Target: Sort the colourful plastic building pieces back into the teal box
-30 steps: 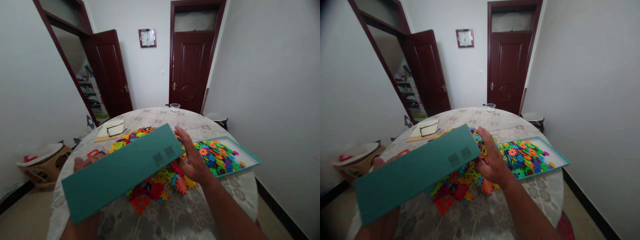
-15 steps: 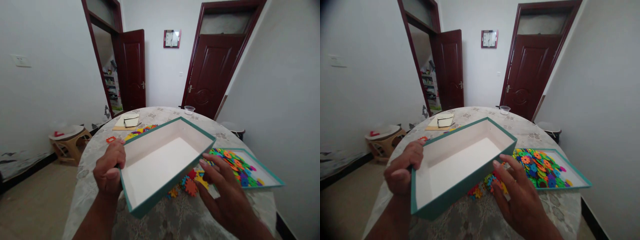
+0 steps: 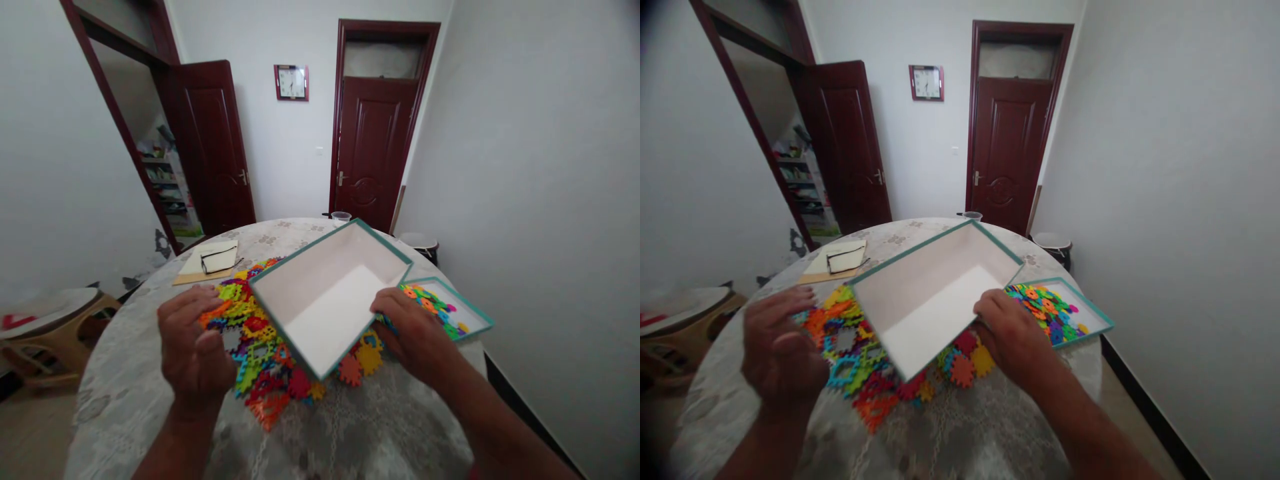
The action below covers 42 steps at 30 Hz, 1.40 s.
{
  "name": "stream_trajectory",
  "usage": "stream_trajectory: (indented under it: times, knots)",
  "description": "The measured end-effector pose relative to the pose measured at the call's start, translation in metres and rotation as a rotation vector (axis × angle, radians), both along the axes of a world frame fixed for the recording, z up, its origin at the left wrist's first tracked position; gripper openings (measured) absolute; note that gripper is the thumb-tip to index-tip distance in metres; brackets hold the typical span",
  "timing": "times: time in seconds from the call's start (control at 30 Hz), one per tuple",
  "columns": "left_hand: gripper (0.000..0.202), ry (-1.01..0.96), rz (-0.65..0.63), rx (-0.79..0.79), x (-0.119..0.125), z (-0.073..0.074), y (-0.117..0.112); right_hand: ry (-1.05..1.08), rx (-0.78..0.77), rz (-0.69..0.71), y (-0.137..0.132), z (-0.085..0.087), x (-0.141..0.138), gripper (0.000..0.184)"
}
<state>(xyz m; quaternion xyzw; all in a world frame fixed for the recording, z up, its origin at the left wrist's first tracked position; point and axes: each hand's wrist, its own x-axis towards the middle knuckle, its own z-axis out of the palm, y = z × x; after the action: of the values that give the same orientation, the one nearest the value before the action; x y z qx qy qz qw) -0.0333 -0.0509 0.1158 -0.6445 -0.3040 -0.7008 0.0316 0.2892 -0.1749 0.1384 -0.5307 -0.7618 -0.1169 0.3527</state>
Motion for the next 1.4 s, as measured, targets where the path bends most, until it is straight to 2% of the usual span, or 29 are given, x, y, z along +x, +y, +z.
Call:
stream_trajectory:
  times: [0.1,0.2,0.33,0.47,0.63,0.83,0.97,1.17,1.4]
  knots:
    - [0.020,0.131,0.108,-0.027,0.007,-0.011,0.025,-0.034,0.071,-0.161,0.024,0.003,0.058,0.011]
    - [0.010,0.248,0.159,-0.053,0.009,-0.039,0.045,-0.108,0.111,-0.335,0.053,-0.001,0.122,0.008]
    - [0.006,0.341,0.170,-0.100,0.001,-0.073,0.060,-0.206,-0.016,-0.610,0.088,-0.018,0.192,0.012]
    - [0.006,0.378,0.195,-0.099,-0.011,-0.083,0.066,-0.249,-0.203,-0.753,0.112,-0.041,0.234,0.017]
    - [0.006,0.388,0.227,-0.128,-0.017,-0.083,0.066,-0.259,-0.341,-0.775,0.128,-0.064,0.257,0.022]
    - [0.003,0.432,0.233,-0.103,-0.015,-0.080,0.063,-0.289,-0.448,-0.765,0.143,-0.078,0.275,0.026]
    - [0.003,0.445,0.250,-0.109,-0.015,-0.080,0.064,-0.295,-0.472,-0.726,0.154,-0.081,0.288,0.029]
    - [0.002,0.450,0.256,-0.104,-0.014,-0.081,0.065,-0.307,-0.476,-0.690,0.165,-0.076,0.302,0.028]
    - [0.002,0.451,0.251,-0.112,-0.015,-0.081,0.064,-0.340,-0.529,-0.672,0.170,-0.079,0.304,0.029]
